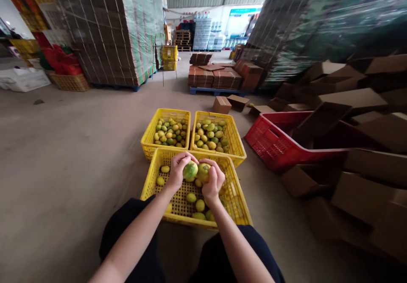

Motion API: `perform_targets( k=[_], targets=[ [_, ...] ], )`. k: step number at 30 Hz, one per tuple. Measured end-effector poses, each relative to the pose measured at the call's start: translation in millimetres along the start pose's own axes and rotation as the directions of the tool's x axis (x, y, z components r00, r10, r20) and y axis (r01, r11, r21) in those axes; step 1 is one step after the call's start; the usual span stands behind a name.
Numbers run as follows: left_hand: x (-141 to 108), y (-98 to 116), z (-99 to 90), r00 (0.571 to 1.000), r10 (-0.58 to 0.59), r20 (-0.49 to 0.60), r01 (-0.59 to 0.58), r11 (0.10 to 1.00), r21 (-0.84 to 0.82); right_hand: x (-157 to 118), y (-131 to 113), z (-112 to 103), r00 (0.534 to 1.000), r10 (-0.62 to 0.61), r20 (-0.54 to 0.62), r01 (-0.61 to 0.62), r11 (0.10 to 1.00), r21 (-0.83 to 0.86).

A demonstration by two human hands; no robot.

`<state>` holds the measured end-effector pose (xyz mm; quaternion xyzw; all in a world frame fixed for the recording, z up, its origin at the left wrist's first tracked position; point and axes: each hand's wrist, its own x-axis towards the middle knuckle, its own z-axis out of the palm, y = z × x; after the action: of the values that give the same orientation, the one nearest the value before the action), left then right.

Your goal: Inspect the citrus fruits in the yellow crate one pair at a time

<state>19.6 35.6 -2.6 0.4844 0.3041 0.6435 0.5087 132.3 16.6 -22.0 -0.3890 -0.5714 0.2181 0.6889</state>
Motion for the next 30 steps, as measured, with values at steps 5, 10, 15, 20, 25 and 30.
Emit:
perform_targets(
  k=[5, 10, 15, 20, 25, 30],
  targets=[
    [4, -2, 5.1, 0.948, -0.318, -0.024, 0.297, 0.91, -0.289, 2, -1, 5, 0.982, 0.166, -0.09, -0.162, 0.986, 0.045],
    [10, 0, 6.5, 0.806, -0.59, -0.047, 0.426, 0.634, -0.646, 11, 12, 10, 0.892, 0.445, -0.083, -0.421, 0.883, 0.206],
    [15, 9, -2.0, 0.761, -0.644, -0.073, 0.39, 0.545, -0.742, 15, 12, 12, 0.681, 0.712, 0.171, -0.686, 0.54, 0.488],
    [15, 12, -6.7, 0.724, -0.679, -0.124, 0.376, 0.54, -0.753, 16, 8, 15, 0.57, 0.794, 0.212, -0.762, 0.413, 0.499],
    [11, 8, -7.8, 0.649, -0.747, -0.141, 0.427, 0.512, -0.745, 14, 12, 18, 0.541, 0.828, 0.148, -0.781, 0.43, 0.453],
    [10, 6, -12.3, 0.682, -0.726, -0.086, 0.411, 0.477, -0.777, 10, 18, 20, 0.535, 0.842, 0.073, -0.774, 0.454, 0.442]
  ],
)
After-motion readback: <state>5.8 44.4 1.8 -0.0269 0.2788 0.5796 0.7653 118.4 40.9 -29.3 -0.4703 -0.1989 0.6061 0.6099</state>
